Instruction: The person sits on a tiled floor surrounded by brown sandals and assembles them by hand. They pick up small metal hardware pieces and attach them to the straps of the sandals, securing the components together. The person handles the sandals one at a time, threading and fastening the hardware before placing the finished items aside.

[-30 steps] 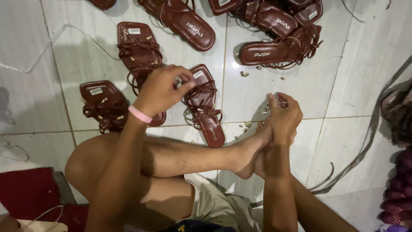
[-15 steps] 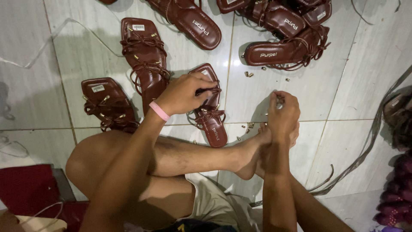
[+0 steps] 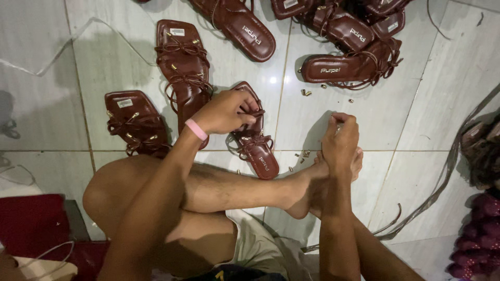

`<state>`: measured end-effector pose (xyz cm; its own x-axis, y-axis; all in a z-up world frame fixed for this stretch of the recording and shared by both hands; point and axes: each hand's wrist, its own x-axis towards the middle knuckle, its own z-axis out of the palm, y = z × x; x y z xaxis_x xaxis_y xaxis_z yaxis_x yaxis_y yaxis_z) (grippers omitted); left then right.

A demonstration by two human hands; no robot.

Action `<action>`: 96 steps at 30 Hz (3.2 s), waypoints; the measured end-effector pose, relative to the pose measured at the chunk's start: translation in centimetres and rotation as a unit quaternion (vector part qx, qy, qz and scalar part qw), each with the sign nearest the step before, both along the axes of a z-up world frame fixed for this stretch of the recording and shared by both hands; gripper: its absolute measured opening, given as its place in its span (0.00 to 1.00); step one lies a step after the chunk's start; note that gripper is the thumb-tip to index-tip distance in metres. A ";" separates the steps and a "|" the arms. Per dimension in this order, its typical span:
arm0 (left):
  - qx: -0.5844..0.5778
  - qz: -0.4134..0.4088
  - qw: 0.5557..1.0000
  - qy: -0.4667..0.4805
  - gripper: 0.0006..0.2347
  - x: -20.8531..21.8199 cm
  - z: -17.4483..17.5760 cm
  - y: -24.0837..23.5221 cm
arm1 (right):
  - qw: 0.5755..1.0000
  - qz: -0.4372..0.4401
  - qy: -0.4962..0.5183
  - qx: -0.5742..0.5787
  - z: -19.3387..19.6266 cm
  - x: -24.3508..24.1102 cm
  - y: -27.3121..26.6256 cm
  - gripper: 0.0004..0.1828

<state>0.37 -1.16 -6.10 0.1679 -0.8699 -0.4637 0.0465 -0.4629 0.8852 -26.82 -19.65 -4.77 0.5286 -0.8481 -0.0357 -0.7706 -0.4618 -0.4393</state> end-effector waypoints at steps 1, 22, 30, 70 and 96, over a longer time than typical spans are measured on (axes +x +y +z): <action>0.003 -0.005 1.000 0.000 0.10 -0.1 -0.2 0.0 | 1.000 -0.006 -0.009 0.020 0.1 0.0 0.0 0.08; 0.013 0.024 0.996 0.086 0.16 -1.3 -2.4 -0.4 | 0.978 0.067 -0.062 0.188 1.7 3.6 11.6 0.11; 0.069 -0.061 0.995 0.039 0.16 -1.9 -0.5 -0.6 | 0.911 0.146 0.085 0.375 2.3 2.3 11.1 0.14; -0.030 -0.047 0.981 0.188 0.06 -1.0 -1.8 -0.5 | 0.855 -0.081 -0.194 0.473 -2.1 5.0 8.4 0.11; -0.145 -0.071 0.987 -0.023 0.04 0.2 1.3 -0.6 | 0.905 0.093 -0.110 0.401 1.5 7.4 7.4 0.06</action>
